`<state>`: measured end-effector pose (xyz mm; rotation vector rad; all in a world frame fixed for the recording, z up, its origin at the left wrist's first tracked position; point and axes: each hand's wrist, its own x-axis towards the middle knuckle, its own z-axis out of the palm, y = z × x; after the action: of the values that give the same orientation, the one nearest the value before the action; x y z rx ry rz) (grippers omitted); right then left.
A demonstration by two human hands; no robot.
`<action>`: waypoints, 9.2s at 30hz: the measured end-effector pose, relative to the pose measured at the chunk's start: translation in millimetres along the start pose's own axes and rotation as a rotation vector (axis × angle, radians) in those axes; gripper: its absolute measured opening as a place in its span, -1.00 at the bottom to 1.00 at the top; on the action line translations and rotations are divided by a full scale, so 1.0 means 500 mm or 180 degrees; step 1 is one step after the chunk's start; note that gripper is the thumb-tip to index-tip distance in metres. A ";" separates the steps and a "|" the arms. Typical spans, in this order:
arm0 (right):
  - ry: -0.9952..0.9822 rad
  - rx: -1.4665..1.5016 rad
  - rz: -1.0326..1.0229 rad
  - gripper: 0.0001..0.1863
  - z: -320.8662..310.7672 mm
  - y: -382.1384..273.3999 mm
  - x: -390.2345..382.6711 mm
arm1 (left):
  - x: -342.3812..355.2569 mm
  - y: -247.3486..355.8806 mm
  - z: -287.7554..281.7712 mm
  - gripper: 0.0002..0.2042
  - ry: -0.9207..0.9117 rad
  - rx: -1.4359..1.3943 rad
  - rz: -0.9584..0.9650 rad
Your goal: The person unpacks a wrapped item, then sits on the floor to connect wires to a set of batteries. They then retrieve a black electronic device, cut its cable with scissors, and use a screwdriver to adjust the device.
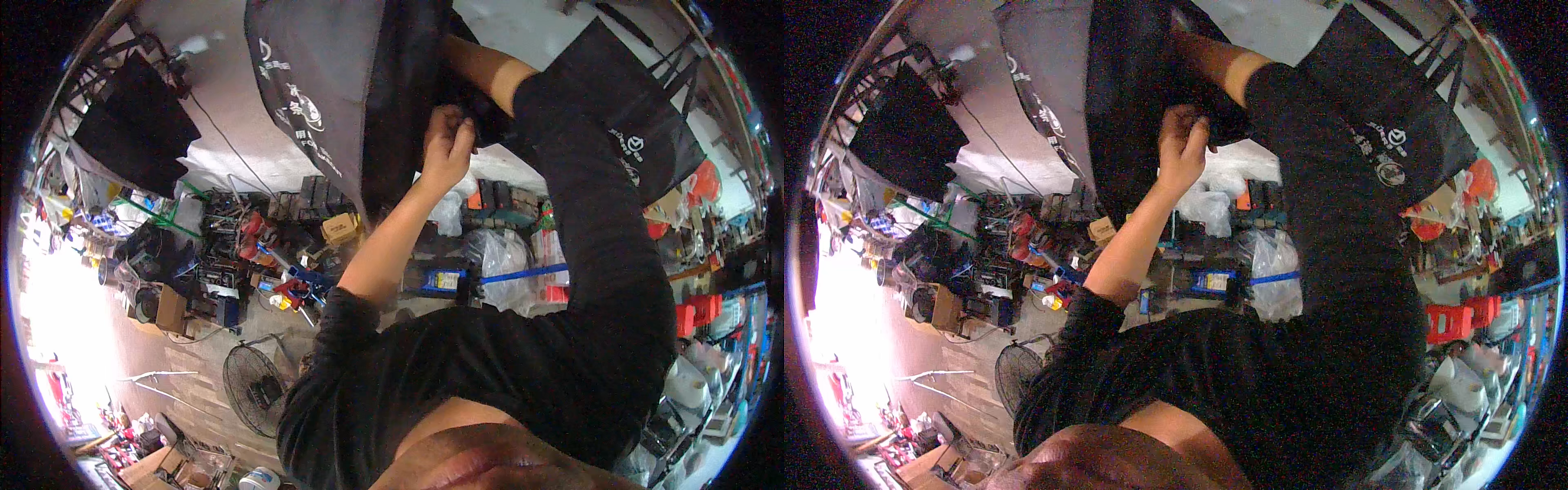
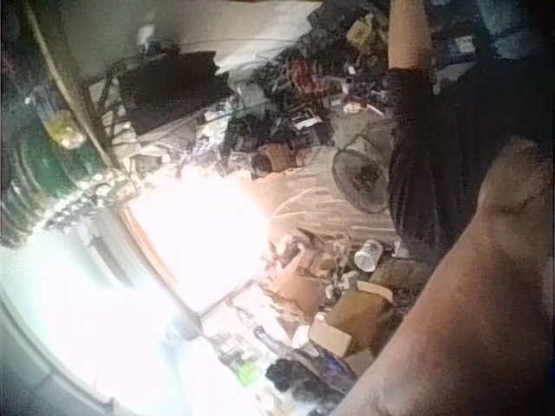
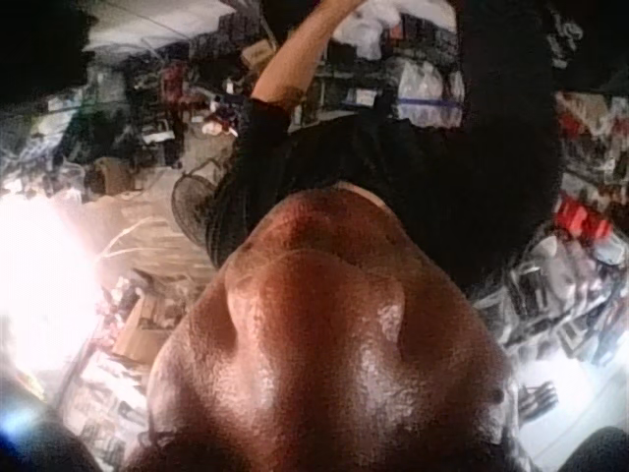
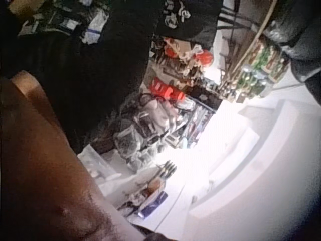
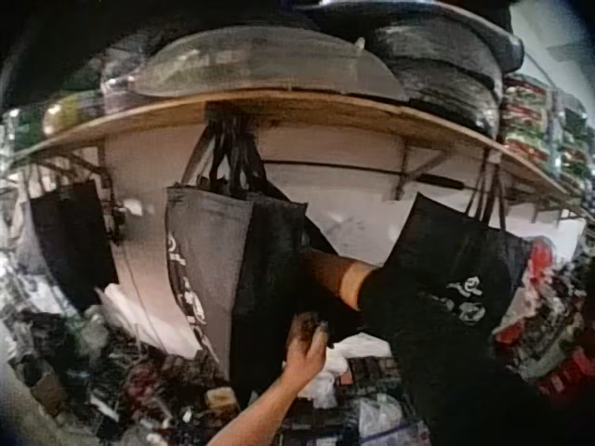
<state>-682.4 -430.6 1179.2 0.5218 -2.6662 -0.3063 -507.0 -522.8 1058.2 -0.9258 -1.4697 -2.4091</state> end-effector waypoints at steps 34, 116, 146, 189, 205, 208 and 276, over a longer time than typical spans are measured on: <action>-0.2604 0.3113 -0.4276 -0.53 -0.007 -1.168 -1.048 | -1.302 0.566 -0.096 -0.73 0.4151 0.2511 -0.1514; -0.3273 0.3095 0.3427 -0.67 0.103 -4.211 0.701 | -1.631 2.520 -4.122 -0.76 0.2323 0.2647 -0.3055; -0.2362 0.3620 0.3497 -0.51 0.560 -5.257 1.667 | -1.125 1.772 -5.486 -0.77 -0.2046 0.2438 -0.3021; -0.1642 0.1068 0.0955 -0.75 1.273 -5.415 1.440 | -1.448 1.032 -5.748 -0.82 -0.4232 0.3709 -0.0253; -0.0684 0.2091 0.1568 -0.73 1.277 -5.413 1.405 | -1.457 1.002 -5.801 -0.76 -0.3844 0.3218 0.0297; -0.0553 0.2242 0.1471 -0.77 1.288 -5.421 1.403 | -1.471 1.005 -5.793 -0.77 -0.3837 0.3488 0.0210; -0.1002 0.2144 0.1630 -0.62 1.266 -5.406 1.436 | -1.469 0.998 -5.763 -0.69 -0.3859 0.4026 -0.0215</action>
<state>-717.5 -3083.0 90.5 -0.0592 -3.0479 0.7330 -906.1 -3344.8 73.5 -1.8482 -2.6718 -0.2649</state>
